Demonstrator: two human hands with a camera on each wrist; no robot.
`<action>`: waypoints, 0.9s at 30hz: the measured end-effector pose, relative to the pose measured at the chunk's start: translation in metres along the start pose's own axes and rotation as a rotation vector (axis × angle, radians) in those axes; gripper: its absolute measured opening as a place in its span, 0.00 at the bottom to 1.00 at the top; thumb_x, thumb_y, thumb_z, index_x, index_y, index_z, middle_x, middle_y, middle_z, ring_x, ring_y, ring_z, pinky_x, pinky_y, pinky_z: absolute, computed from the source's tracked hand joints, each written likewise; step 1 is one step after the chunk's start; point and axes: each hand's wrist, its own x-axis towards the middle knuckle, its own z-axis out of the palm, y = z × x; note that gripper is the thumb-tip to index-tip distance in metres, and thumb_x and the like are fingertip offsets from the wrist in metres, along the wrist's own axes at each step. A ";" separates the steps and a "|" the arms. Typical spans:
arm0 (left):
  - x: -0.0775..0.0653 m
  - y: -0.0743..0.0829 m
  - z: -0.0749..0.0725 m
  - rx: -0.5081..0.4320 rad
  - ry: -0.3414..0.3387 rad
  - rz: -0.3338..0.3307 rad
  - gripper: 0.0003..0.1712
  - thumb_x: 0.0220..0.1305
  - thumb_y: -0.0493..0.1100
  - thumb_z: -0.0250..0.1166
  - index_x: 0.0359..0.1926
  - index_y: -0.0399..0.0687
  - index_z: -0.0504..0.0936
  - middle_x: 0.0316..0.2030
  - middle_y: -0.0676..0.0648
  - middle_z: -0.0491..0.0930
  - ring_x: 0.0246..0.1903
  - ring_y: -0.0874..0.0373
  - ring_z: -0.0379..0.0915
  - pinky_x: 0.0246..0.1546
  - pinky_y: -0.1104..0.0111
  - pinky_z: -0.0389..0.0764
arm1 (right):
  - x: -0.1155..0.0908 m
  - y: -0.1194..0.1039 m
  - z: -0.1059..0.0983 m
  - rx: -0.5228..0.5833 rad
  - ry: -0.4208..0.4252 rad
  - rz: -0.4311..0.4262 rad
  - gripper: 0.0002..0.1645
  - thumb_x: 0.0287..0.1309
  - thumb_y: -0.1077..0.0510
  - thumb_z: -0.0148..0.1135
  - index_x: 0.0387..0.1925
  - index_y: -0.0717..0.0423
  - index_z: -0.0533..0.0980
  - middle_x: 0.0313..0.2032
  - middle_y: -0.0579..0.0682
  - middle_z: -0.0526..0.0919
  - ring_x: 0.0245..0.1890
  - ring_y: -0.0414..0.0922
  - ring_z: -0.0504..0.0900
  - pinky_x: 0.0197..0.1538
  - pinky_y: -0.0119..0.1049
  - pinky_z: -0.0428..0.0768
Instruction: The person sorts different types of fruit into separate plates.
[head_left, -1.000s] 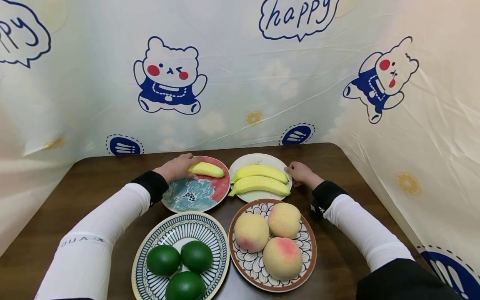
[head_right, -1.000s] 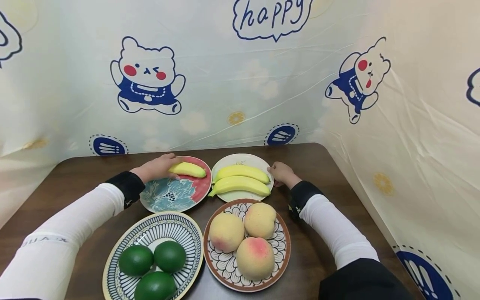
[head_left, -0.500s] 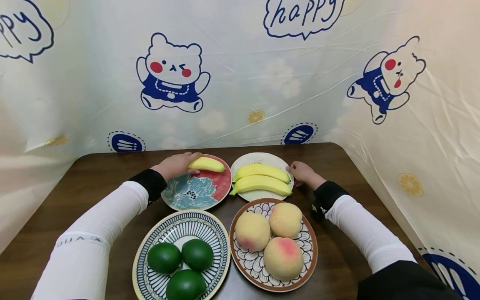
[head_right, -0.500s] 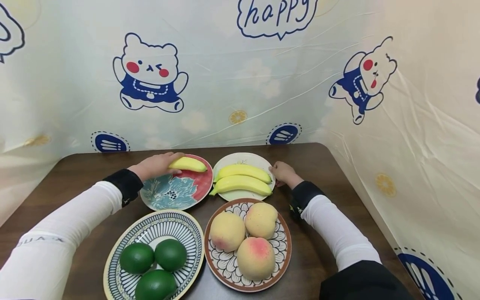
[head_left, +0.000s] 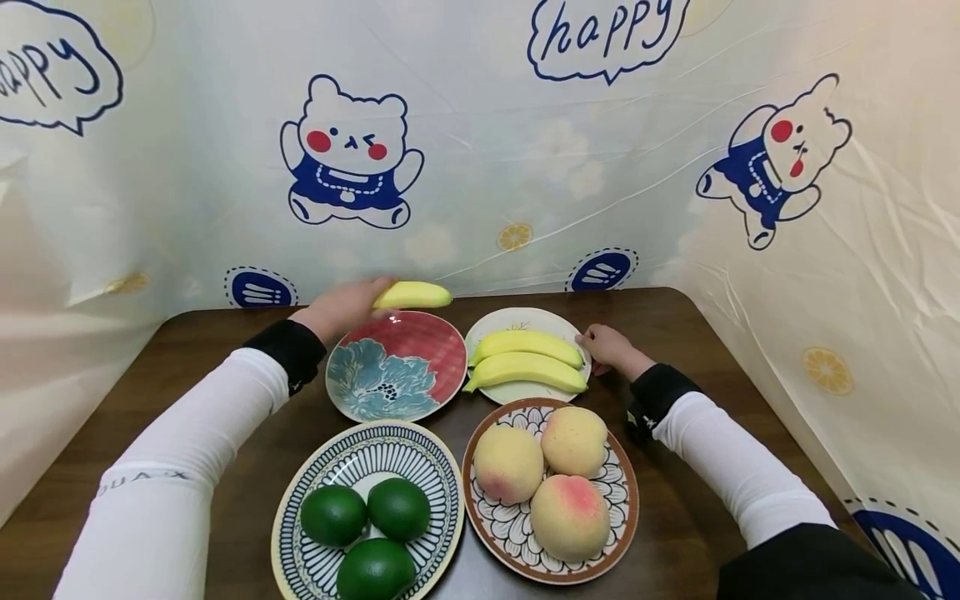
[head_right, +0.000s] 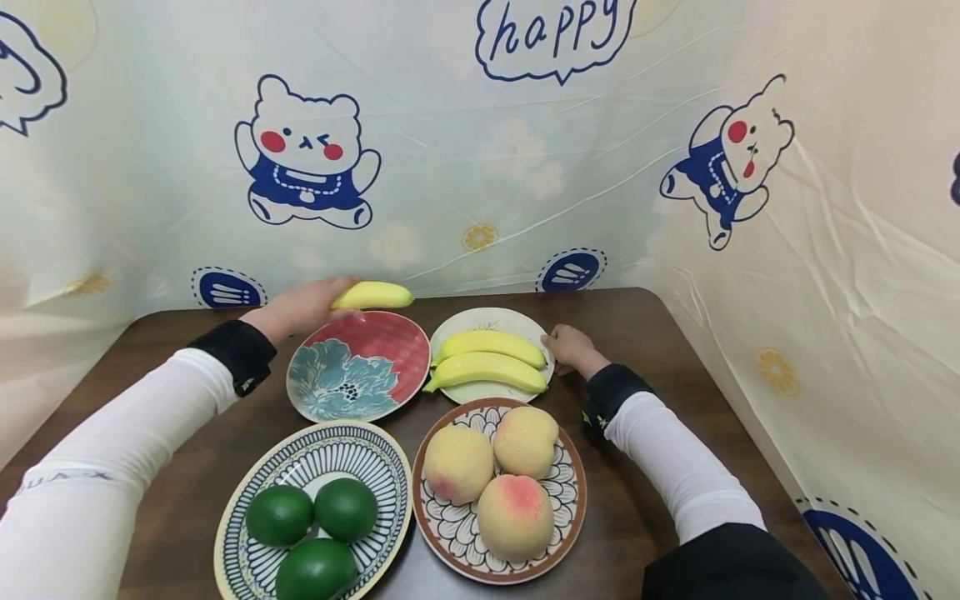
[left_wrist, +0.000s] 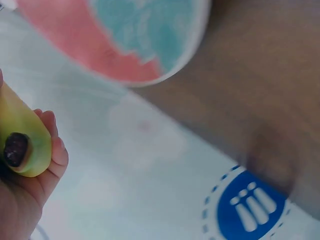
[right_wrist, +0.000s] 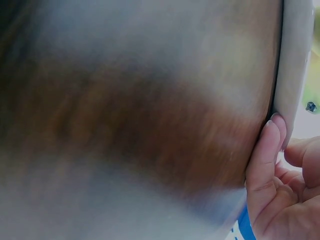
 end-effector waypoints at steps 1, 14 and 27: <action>0.001 0.002 -0.004 -0.011 0.012 0.001 0.34 0.72 0.51 0.63 0.73 0.47 0.64 0.49 0.40 0.78 0.48 0.43 0.74 0.56 0.48 0.77 | 0.000 0.000 0.000 0.002 -0.002 0.000 0.21 0.80 0.52 0.44 0.52 0.69 0.71 0.34 0.57 0.74 0.23 0.41 0.76 0.29 0.31 0.82; 0.015 0.028 -0.043 0.048 0.094 0.113 0.33 0.73 0.50 0.63 0.72 0.43 0.64 0.47 0.37 0.77 0.47 0.43 0.73 0.54 0.50 0.76 | 0.003 0.002 0.002 0.015 0.000 0.004 0.20 0.80 0.53 0.43 0.50 0.68 0.71 0.33 0.56 0.74 0.22 0.40 0.75 0.28 0.31 0.82; 0.033 0.064 -0.065 0.034 0.053 0.093 0.35 0.75 0.54 0.61 0.74 0.48 0.61 0.52 0.40 0.76 0.50 0.45 0.73 0.59 0.52 0.76 | 0.006 0.003 0.002 -0.003 0.000 0.004 0.21 0.81 0.52 0.43 0.51 0.68 0.71 0.33 0.56 0.74 0.23 0.41 0.75 0.29 0.31 0.82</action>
